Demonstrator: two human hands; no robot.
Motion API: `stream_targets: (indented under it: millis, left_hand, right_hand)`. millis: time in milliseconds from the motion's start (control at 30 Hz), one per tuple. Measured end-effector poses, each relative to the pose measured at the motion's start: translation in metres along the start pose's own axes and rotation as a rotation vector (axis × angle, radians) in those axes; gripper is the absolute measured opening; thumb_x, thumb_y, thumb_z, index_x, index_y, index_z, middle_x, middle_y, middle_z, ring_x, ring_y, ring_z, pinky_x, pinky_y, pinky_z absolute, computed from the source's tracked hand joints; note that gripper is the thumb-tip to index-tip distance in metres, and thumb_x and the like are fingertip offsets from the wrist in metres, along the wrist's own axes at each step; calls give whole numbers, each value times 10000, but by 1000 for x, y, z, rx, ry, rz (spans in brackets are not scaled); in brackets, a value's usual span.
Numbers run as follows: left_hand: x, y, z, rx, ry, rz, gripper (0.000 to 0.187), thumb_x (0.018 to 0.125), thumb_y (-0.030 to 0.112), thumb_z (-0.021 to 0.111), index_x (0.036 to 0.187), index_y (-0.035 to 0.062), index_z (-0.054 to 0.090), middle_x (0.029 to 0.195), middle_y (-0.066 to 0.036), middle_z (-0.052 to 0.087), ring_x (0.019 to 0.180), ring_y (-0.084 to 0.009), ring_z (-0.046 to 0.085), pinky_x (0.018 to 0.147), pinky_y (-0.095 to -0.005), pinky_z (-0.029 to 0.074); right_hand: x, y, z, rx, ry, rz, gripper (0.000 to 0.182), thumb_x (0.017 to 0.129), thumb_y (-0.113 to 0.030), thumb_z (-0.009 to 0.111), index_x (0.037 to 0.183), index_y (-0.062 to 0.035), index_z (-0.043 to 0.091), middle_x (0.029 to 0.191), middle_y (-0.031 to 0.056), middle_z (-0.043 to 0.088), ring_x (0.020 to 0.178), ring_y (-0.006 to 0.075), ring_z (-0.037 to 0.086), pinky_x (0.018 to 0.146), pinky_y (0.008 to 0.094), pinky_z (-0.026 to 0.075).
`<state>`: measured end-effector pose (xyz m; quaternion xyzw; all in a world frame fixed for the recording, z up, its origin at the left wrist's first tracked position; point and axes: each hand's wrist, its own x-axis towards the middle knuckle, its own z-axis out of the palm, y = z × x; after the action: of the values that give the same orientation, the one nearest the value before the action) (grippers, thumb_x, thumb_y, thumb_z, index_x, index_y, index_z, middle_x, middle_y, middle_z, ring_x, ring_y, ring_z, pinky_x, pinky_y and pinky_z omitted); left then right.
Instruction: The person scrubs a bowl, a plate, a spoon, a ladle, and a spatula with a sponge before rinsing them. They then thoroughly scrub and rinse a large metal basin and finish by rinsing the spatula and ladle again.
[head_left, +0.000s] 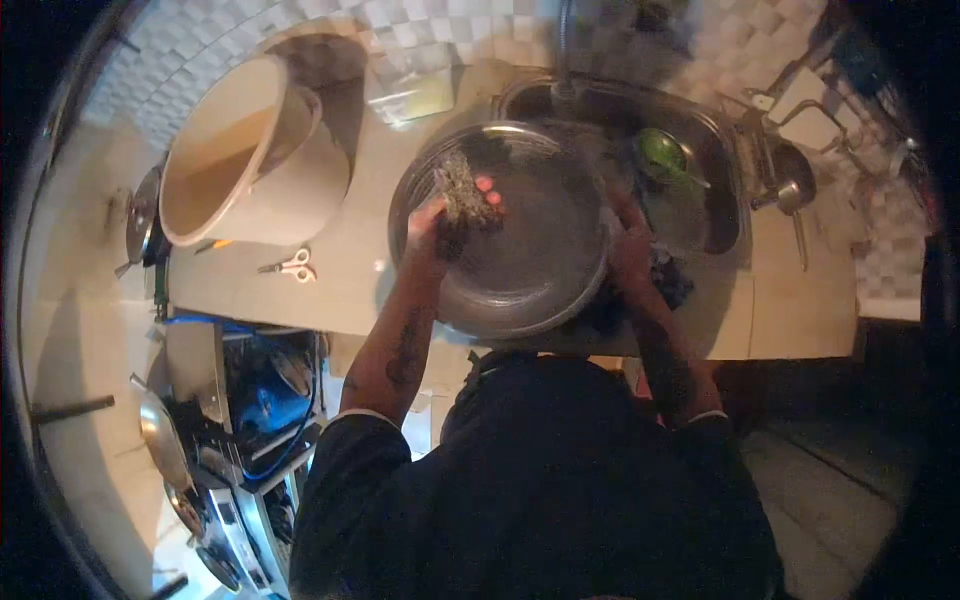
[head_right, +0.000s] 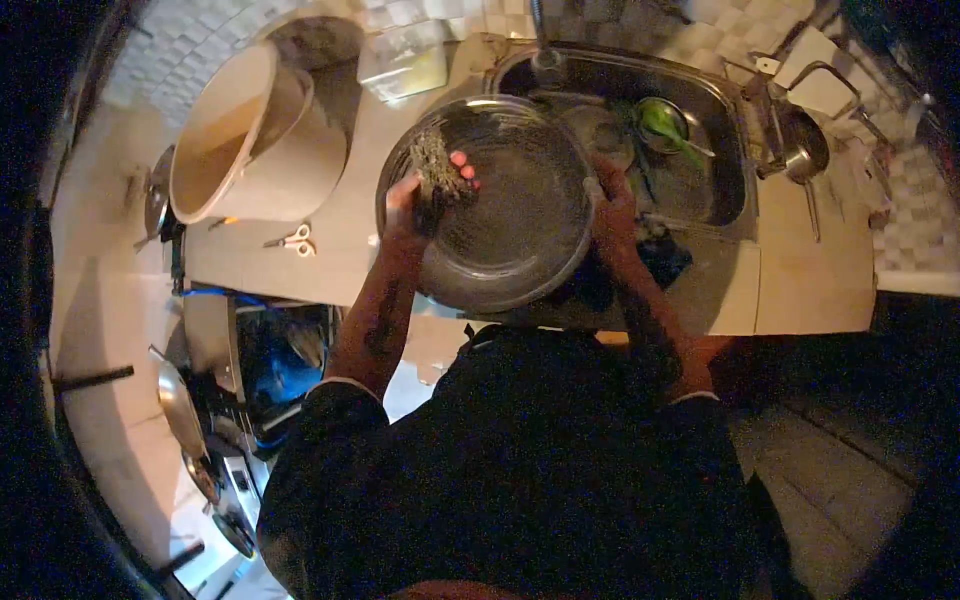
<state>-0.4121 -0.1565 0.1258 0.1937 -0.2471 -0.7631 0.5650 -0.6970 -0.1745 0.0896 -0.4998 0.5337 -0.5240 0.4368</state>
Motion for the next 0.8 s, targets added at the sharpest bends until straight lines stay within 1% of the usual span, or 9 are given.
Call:
stream_targets:
  millis: [100, 167, 233, 367, 433, 467, 567, 633, 800]
  left_hand:
    - [11, 0, -8, 36, -29, -41, 420, 867, 241, 524, 1182, -36, 519, 1097, -141, 611, 1042, -258, 598, 960, -401, 461]
    - [28, -11, -36, 719, 77, -31, 432, 874, 227, 506, 1230, -19, 514, 1076, -154, 608, 1012, -269, 601, 921, -394, 470]
    - [38, -25, -29, 900, 128, -87, 417, 882, 198, 497, 1247, -1, 516, 1067, -151, 601, 991, -263, 600, 897, -376, 475]
    - [5, -26, 16, 642, 197, -198, 331, 895, 139, 490, 1192, 0, 531, 1065, -127, 585, 941, -227, 596, 825, -349, 499]
    - [-18, -23, -18, 575, 142, -234, 325, 903, 162, 484, 1181, 2, 535, 1045, -129, 592, 916, -227, 601, 768, -345, 516]
    - [-26, -17, -44, 929, 152, -96, 322, 911, 170, 478, 1179, 1, 534, 1038, -132, 594, 900, -229, 605, 759, -344, 521]
    - [-47, -2, -64, 1357, 274, 86, 318, 936, 204, 464, 1167, -2, 535, 1021, -136, 601, 864, -234, 618, 759, -342, 530]
    - [-39, 6, -8, 793, 456, -72, 326, 956, 241, 458, 1153, -5, 542, 1017, -137, 608, 859, -238, 627, 794, -342, 527]
    - [61, -54, 63, 310, 550, -77, 455, 953, 392, 429, 1069, -26, 567, 962, -179, 651, 924, -342, 644, 889, -465, 492]
  right_hand:
    - [17, -32, -20, -121, -151, 280, 305, 906, -136, 541, 1185, -27, 600, 1205, 132, 601, 1057, 262, 586, 948, 375, 444]
    - [45, 6, -37, -364, -156, -52, 289, 926, -181, 524, 1162, -42, 615, 1163, 120, 616, 1023, 266, 596, 915, 375, 456]
    - [81, 9, -55, -468, -167, -230, 301, 940, -231, 517, 1163, -51, 609, 1131, 115, 617, 992, 262, 601, 894, 386, 465]
    - [157, -57, -52, 312, -19, 263, 367, 940, -299, 525, 1211, -54, 553, 1125, 158, 587, 964, 259, 593, 894, 438, 470]
    - [218, -23, -71, 617, -163, 185, 405, 928, -264, 539, 1273, -58, 489, 1138, 170, 573, 974, 255, 589, 899, 462, 470]
    - [245, -9, -80, 774, -235, 147, 434, 922, -246, 546, 1304, -60, 457, 1145, 176, 566, 980, 253, 587, 902, 475, 469]
    - [297, -16, -104, -475, -62, -511, 571, 895, -164, 578, 1391, -34, 326, 1250, 203, 523, 1054, 334, 572, 935, 458, 462]
    - [324, -2, -109, -820, 54, -746, 614, 873, -112, 588, 1403, -11, 294, 1288, 217, 495, 1096, 351, 547, 956, 450, 443]
    - [344, 11, -97, -894, 132, -864, 544, 826, 3, 583, 1330, 33, 381, 1284, 204, 473, 1205, 295, 466, 1009, 439, 372]
